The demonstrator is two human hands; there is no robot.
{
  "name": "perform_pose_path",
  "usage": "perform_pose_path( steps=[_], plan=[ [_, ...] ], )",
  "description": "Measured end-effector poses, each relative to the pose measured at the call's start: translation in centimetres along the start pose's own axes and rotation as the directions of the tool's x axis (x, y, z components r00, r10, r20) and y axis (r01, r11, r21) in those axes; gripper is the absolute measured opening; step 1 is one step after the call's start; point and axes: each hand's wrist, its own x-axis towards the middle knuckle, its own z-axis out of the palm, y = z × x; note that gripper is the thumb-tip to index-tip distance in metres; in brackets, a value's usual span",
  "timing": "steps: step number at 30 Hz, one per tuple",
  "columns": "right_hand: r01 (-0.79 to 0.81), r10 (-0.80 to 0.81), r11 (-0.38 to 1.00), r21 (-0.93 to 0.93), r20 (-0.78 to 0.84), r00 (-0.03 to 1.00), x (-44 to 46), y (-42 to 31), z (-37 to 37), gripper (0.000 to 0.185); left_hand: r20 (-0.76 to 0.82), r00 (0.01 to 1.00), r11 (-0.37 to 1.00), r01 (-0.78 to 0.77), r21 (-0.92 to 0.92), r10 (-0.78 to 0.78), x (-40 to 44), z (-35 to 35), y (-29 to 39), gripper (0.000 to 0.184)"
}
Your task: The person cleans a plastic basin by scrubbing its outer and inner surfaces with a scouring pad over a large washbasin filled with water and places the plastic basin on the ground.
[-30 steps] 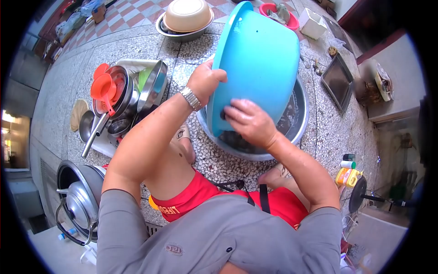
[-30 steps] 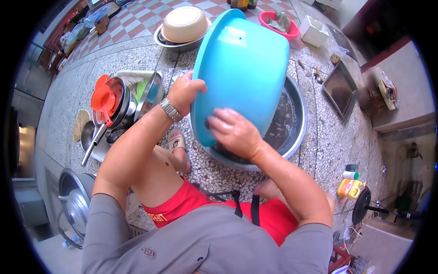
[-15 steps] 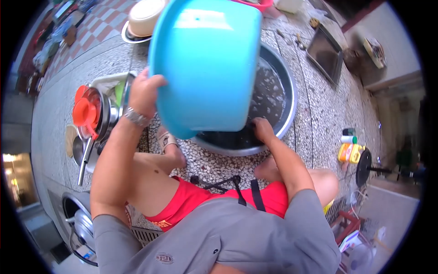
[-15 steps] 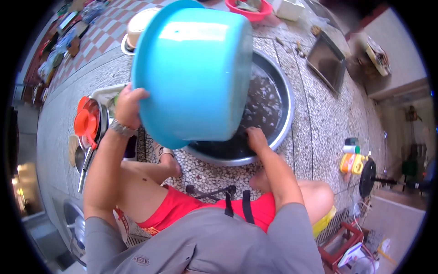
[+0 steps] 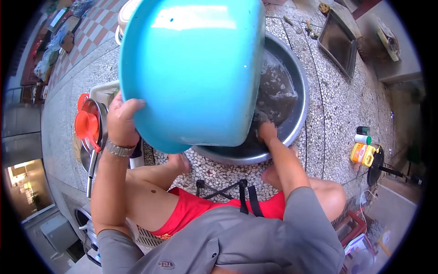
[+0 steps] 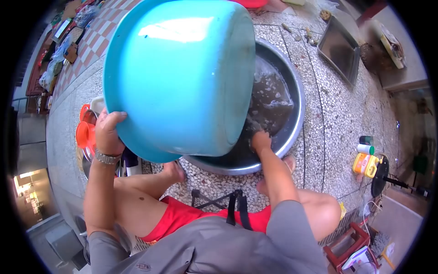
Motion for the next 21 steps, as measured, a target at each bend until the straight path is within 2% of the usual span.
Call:
perform_pose_path(
  steps=[1, 4, 5, 7, 8, 10, 11, 13, 15, 18, 21],
  plan=[
    [0.083, -0.077, 0.996, -0.034, 0.144, 0.987, 0.4, 0.0, 0.8, 0.034, 0.01, 1.0, 1.0, -0.006, -0.006, 0.006, -0.1, 0.3, 0.2, 0.031],
    [0.233, -0.259, 0.965, 0.123, 0.29, 0.921, -3.7, -2.5, -6.2, 0.053, 0.109, 0.993, 0.998, 0.057, -0.025, -0.054, -0.2, 0.9, 0.6, 0.033],
    [0.271, -0.324, 0.924, 0.27, 0.175, 0.93, -4.5, -3.2, -7.1, 0.058, 0.14, 0.987, 0.996, 0.082, -0.023, -0.078, -0.3, 1.2, 0.8, 0.034],
    [0.384, -0.398, 0.764, 0.518, -0.09, 0.913, -6.6, -4.9, -9.1, 0.068, 0.334, 0.941, 0.995, 0.018, 0.1, -0.051, -0.2, 1.2, 0.3, 0.039],
    [0.453, -0.436, 0.678, 0.579, -0.181, 0.882, -7.3, -5.2, -9.3, 0.072, 0.384, 0.922, 0.976, -0.032, 0.214, -0.054, 0.1, 0.5, -0.3, 0.049],
    [0.587, -0.473, 0.471, 0.659, -0.373, 0.798, -9.1, -5.6, -9.6, 0.081, 0.546, 0.812, 0.91, -0.044, 0.413, -0.208, -0.8, -0.9, -0.8, 0.055],
    [0.589, -0.455, 0.488, 0.644, -0.388, 0.802, -9.7, -5.7, -9.9, 0.083, 0.6, 0.744, 0.86, -0.069, 0.506, -0.294, -1.2, -1.4, -1.0, 0.058],
    [0.581, -0.413, 0.521, 0.625, -0.411, 0.813, -11.3, -6.0, -9.9, 0.088, 0.572, 0.646, 0.67, -0.124, 0.732, -0.505, -1.2, -3.1, -4.3, 0.066],
    [0.472, -0.327, 0.477, 0.741, -0.349, 0.878, -11.9, -6.3, -8.5, 0.083, 0.511, 0.625, 0.545, -0.158, 0.823, -0.591, -2.5, -3.2, -7.1, 0.06],
    [0.361, -0.276, 0.473, 0.804, -0.254, 0.927, -10.4, -6.3, -5.8, 0.075, 0.412, 0.799, 0.502, -0.162, 0.85, -0.439, -4.6, -1.6, -9.8, 0.051],
    [0.326, -0.286, 0.389, 0.862, -0.223, 0.932, -12.0, -6.6, -5.7, 0.064, 0.476, 0.849, 0.419, -0.354, 0.836, -0.231, -5.3, -0.6, -11.3, 0.044]
  ],
)
